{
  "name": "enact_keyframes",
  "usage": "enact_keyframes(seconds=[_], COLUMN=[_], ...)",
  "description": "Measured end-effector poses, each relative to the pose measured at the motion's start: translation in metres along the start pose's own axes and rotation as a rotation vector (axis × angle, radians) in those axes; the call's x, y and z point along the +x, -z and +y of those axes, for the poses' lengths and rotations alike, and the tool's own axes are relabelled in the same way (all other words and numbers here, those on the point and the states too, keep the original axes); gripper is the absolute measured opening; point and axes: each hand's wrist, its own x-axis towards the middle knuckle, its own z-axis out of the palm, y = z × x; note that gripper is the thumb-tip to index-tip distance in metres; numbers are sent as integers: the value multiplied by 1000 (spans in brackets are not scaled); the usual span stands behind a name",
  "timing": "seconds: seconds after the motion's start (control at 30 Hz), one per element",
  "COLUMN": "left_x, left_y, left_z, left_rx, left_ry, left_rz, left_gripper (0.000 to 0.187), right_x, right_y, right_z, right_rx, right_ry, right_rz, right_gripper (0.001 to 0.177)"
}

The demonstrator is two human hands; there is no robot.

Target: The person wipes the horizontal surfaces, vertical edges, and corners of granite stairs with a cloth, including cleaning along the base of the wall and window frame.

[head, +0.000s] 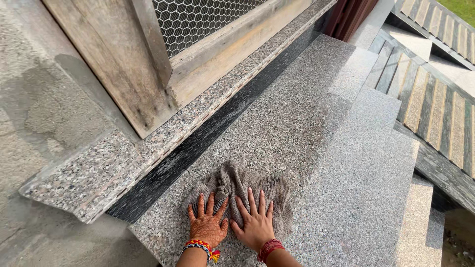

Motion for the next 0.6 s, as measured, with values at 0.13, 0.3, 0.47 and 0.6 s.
enact_keyframes(seconds=[0.13,0.3,0.47,0.6], left_x=[-29,-50,-54,-44], left_y=[-10,-15,-29,-36], left_z=[-8,-13,-22,-24], left_rx=[-30,-56,-44,-11], left_ry=[26,45,6,-11], left_rz=[0,-69,-90,-93], left_gripper=[66,66,65,67], right_x=[-21,-39,-40,-30], right_y=[-3,-9,-26,-36], right_z=[-15,-28,-30,-25], right_rx=[0,-2,-43,-43], right_ry=[34,33,8,11], right_rz=[-28,-68,-128,-121], right_gripper=[78,79,82,85])
